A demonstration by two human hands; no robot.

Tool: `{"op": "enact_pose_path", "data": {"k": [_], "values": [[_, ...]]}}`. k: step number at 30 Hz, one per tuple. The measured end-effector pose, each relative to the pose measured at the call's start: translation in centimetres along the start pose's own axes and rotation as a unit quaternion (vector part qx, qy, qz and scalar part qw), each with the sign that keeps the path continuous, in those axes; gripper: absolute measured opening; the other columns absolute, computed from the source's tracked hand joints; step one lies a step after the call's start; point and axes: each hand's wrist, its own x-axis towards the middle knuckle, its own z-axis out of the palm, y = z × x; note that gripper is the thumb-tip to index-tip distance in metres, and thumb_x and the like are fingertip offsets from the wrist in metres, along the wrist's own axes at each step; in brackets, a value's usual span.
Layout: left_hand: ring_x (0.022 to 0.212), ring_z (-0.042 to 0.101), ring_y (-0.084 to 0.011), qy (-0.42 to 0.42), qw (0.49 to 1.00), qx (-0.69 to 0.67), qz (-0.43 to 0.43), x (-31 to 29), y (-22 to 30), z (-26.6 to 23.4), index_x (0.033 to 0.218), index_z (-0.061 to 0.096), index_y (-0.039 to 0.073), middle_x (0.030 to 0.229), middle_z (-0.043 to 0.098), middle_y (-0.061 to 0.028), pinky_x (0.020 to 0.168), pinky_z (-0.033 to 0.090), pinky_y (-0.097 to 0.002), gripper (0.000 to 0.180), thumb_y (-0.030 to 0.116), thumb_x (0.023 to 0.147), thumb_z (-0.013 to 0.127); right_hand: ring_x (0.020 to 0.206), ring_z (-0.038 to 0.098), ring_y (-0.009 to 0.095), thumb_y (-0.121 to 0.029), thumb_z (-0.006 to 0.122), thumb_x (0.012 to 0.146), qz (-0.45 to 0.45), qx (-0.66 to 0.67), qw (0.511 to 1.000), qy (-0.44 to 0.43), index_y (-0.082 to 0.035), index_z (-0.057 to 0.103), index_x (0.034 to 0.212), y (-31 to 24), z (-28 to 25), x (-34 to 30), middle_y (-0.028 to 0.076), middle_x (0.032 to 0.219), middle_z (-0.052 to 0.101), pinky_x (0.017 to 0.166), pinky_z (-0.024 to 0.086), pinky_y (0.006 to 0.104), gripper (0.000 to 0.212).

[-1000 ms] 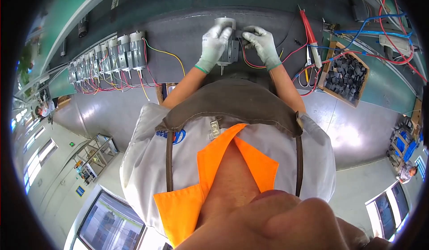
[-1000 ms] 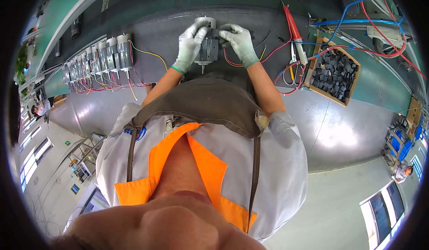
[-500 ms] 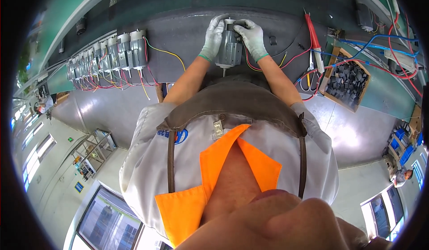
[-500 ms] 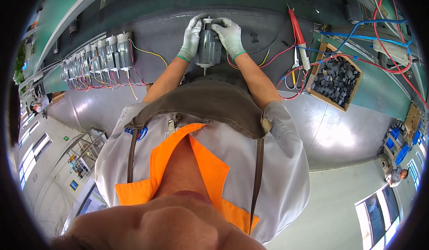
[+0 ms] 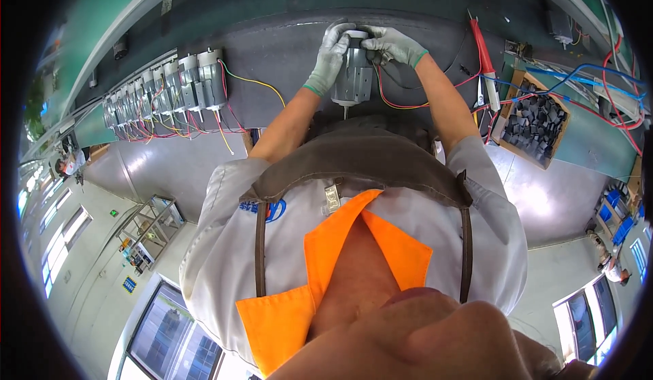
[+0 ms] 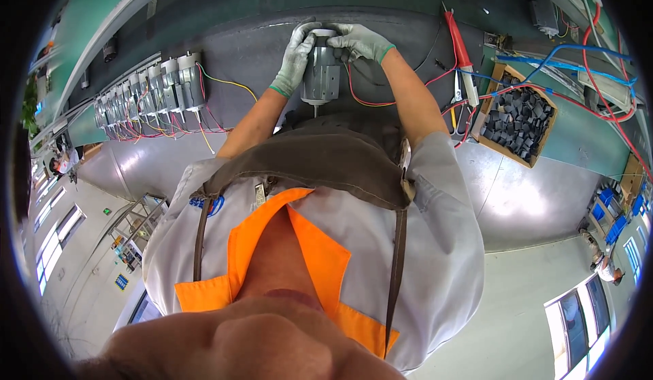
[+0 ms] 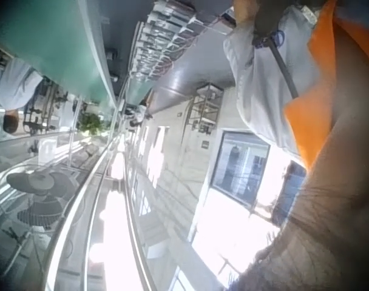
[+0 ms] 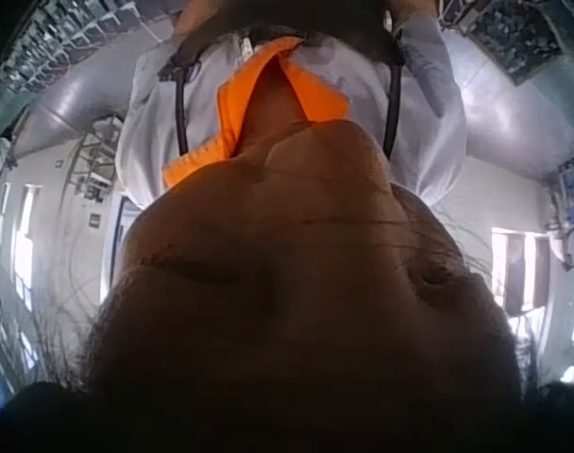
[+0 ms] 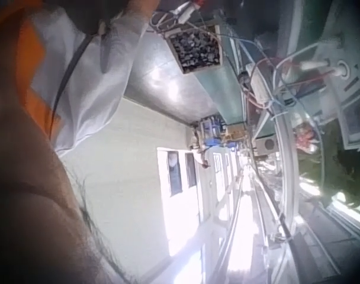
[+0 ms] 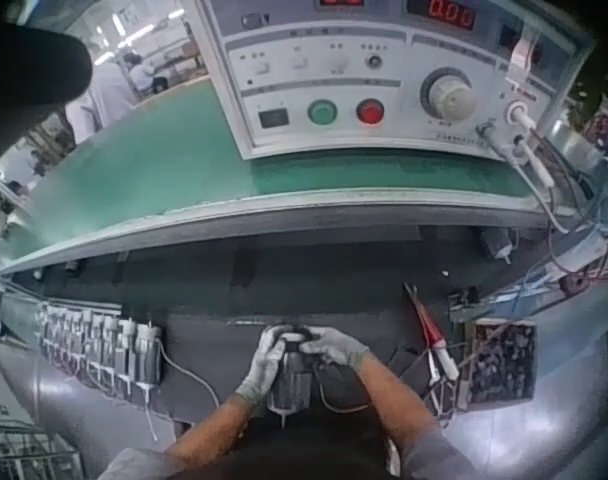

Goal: Testing electrical motors by connecting them to a power supply and checking functionality.

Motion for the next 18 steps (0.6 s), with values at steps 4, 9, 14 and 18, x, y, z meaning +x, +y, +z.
{"op": "enact_pose_path", "data": {"k": [4, 9, 14, 18], "values": [[0.133, 0.044, -0.0290, 0.006, 1.000, -0.003, 0.004, 0.6, -0.7, 0.1, 0.126, 0.060, 0.005, 0.137, 0.049, -0.0142, 0.113, 0.033, -0.0377, 0.029, 0.017, 0.101, 0.050, 0.058, 0.062, 0.010, -0.025, 0.072, 0.091, 0.062, -0.090, 0.994, -0.010, -0.017, 0.051, 0.144, -1.1, -0.2, 0.6, 0.002, 0.081, 0.065, 0.050, 0.051, 0.0253, 0.058], [0.126, 0.046, -0.0344, 0.065, 0.986, 0.139, 0.058, 0.2, 0.1, 1.4, 0.119, 0.060, 0.006, 0.129, 0.053, -0.0167, 0.109, 0.037, -0.0423, 0.024, 0.015, 0.098, 0.052, 0.102, 0.067, 0.035, -0.040, 0.068, 0.089, -0.217, -0.437, 0.849, 0.202, -0.018, 0.051, 0.144, 1.3, 1.8, -0.5, 0.016, 0.113, 0.070, 0.086, 0.053, 0.0409, 0.061], [0.127, 0.045, -0.0383, 0.109, 0.949, 0.247, 0.162, -0.3, -1.2, 1.6, 0.120, 0.061, 0.009, 0.133, 0.050, -0.0189, 0.108, 0.040, -0.0438, 0.025, 0.015, 0.096, 0.057, 0.119, 0.056, 0.039, -0.036, 0.066, 0.086, -0.211, -0.448, 0.836, 0.234, -0.015, 0.048, 0.144, 1.3, 4.9, -1.7, 0.022, 0.126, 0.059, 0.101, 0.045, 0.0442, 0.064], [0.135, 0.040, -0.0400, 0.047, 0.969, 0.183, 0.158, -1.4, -1.4, 0.2, 0.138, 0.050, 0.006, 0.141, 0.046, -0.0211, 0.112, 0.035, -0.0459, 0.041, 0.022, 0.100, 0.054, 0.120, 0.055, 0.037, -0.024, 0.061, 0.092, -0.258, -0.398, 0.848, 0.239, -0.010, 0.049, 0.141, 2.1, 6.8, -1.6, 0.019, 0.128, 0.058, 0.101, 0.045, 0.0428, 0.053]]}}
